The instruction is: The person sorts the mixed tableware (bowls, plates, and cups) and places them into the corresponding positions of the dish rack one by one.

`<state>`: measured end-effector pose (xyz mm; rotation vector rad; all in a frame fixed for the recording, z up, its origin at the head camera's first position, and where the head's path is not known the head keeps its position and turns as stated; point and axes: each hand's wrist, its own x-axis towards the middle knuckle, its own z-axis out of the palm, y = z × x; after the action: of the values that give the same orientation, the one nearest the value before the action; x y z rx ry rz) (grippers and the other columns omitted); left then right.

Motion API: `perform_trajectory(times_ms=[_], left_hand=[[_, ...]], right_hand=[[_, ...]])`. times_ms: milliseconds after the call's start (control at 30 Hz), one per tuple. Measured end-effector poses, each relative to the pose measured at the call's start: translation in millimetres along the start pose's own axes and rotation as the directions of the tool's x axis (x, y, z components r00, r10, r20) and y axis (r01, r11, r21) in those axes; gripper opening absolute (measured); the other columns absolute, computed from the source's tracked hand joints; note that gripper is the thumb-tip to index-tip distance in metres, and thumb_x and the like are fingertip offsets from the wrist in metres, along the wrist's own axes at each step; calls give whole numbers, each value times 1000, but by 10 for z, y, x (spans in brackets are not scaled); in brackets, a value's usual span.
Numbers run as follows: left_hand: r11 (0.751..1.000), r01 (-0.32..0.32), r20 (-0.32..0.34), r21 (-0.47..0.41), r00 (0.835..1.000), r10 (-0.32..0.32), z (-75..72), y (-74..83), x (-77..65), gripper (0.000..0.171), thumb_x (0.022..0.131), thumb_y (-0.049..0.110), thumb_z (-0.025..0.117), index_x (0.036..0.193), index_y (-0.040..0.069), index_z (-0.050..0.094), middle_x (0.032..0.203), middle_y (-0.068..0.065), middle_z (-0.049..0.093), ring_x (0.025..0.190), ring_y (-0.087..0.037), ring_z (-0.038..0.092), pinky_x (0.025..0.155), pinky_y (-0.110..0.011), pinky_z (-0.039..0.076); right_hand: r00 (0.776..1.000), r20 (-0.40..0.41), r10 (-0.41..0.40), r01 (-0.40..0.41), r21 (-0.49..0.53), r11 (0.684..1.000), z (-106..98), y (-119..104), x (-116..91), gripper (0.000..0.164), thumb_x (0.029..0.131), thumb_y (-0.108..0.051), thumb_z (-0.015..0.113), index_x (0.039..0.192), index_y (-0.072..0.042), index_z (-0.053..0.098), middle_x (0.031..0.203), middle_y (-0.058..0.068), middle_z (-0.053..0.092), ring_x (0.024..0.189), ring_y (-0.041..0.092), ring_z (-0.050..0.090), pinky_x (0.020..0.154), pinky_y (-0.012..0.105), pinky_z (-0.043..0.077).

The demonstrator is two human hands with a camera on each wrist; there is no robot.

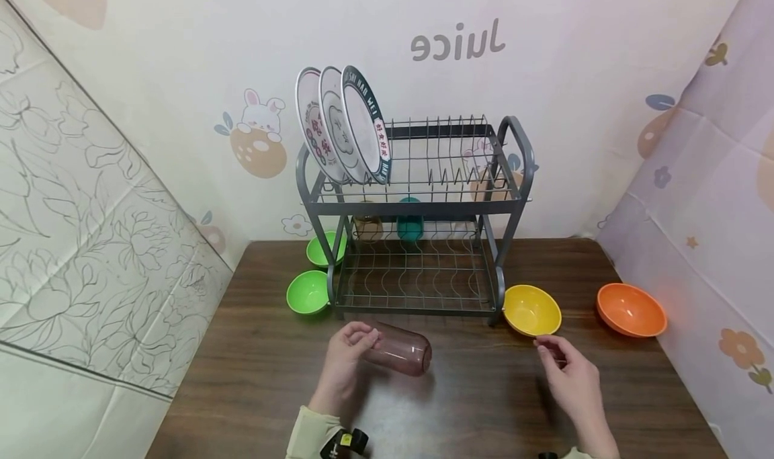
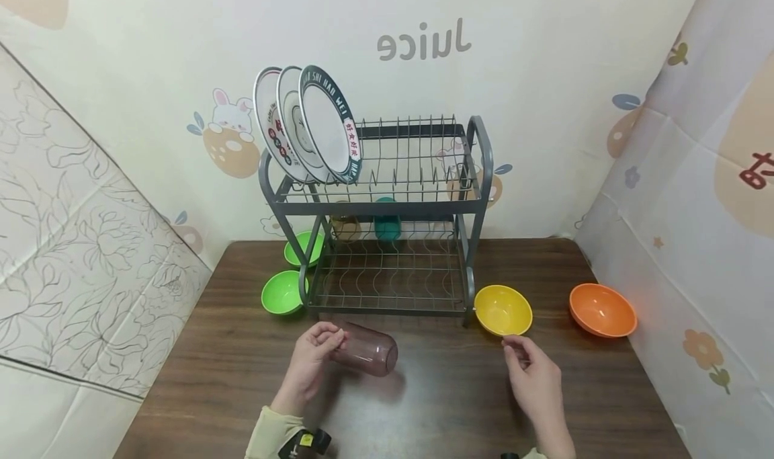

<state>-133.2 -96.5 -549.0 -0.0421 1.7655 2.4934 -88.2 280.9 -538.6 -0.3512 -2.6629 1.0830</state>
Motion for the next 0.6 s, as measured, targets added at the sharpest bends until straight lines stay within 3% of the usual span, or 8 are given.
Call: perform_trajectory(times_ms=[167,333,500,600], left_hand=[[989,95,49,-114,995,-90,96,-66,-48,14,91,7,70,96,6,57,88,-4,73,74,-11,66,70,-24,52],[955,202,111,-217,977,-181,177,-139,-98,12,93,6,66,92,14,56,91,-3,71,76,-8,64,65,-18,48],[921,231,155,-313,969,-191,236,-190,-123,13,99,5,57,92,16,56,91,0,68,76,-4,62,65,-15,47],[881,244,168,-405,967,-191,265,-212,-131,15,102,6,52,93,16,57,91,0,66,76,-3,62,64,-13,47]], right_hand=[[1000,13,6,-6,-5,1000,55,2,-5,19,101,-20,59,115,-10,68,105,6,71,82,8,58,64,18,47],[999,28,-24,23,17,1000,154,-45,-32,18,101,-18,60,113,-10,69,104,6,72,86,14,60,65,19,48],[996,19,-84,83,49,995,246,-123,-74,14,98,-16,64,110,-11,70,101,2,73,83,9,61,66,18,48],[992,23,-121,120,71,990,308,-199,-112,13,96,-13,67,108,-11,71,98,1,72,83,7,60,68,19,49]])
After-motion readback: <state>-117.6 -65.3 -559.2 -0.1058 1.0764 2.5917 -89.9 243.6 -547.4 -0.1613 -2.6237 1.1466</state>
